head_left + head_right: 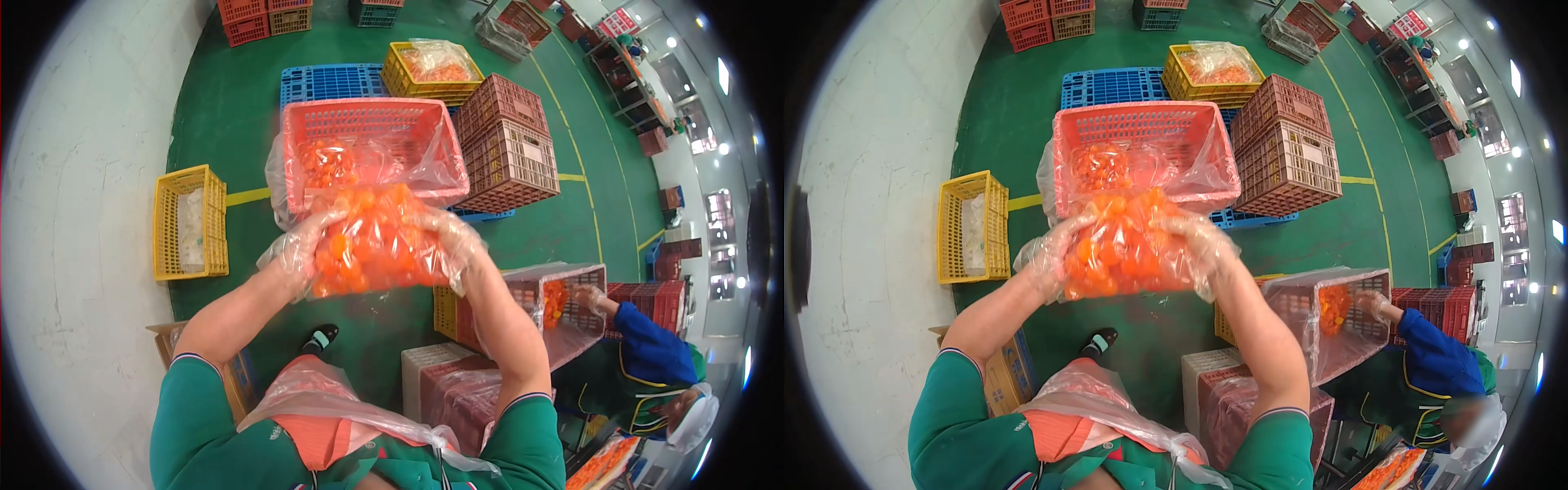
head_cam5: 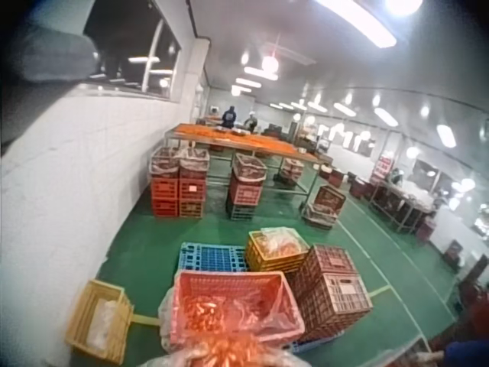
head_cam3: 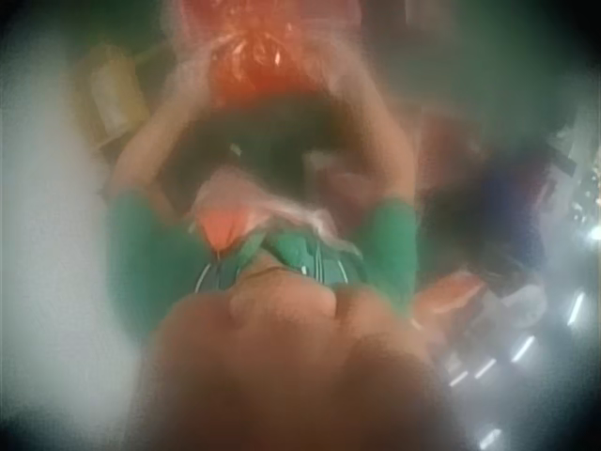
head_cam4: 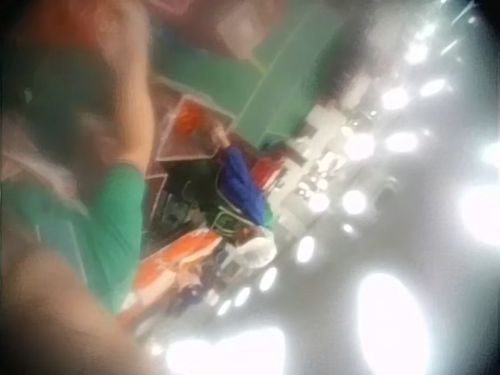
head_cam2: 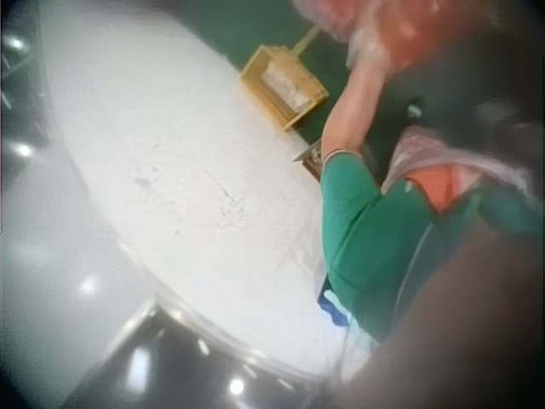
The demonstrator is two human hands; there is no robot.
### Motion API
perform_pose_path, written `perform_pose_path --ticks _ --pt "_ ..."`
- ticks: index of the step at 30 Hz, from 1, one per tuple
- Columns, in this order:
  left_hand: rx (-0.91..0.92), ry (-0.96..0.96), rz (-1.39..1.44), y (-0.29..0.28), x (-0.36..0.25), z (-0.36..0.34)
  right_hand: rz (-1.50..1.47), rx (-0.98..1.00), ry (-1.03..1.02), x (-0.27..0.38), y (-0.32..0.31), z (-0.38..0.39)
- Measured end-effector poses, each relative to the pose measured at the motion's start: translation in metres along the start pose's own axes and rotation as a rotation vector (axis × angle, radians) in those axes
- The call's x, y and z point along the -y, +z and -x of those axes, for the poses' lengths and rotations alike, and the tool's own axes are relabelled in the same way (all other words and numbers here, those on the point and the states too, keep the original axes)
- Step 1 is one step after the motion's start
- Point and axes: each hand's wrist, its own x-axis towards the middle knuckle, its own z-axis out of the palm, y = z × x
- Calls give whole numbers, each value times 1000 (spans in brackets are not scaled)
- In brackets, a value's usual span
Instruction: The person scoops small red tomatoes from a large pile on a stainless steel table into clear plastic bags. They place the filled bags onto a digital scale to weigh them, then tie the bags and move them into a nearby crate. The process is repeated continuously with other workers visible in the background.
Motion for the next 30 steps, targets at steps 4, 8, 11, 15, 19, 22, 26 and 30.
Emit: perform_pose_path --ticks 4,8,11,15,19,22,26,30 --pt "132 96 -36 26 -33 -55 167 -195 0 58 2 -24" --pt "-1 243 -207 49 -50 -121 284 -25 -353 95 -49 -67" --pt "-127 275 -435 38 -46 -162 685 -316 -515 105 -60 -63" --pt "-297 342 -923 0 5 -175 692 -382 -589 36 -95 -27" --pt "2 98 -799 -80 58 -150 749 -486 -252 -139 -174 57" --pt "-162 -72 -932 -70 90 -89 364 -818 -13 -292 -187 135" --pt "-343 -311 -891 -110 127 -61 215 -928 153 -346 -147 239" --pt "-210 -555 -930 -129 166 -77 97 -1190 -98 -385 -118 302"
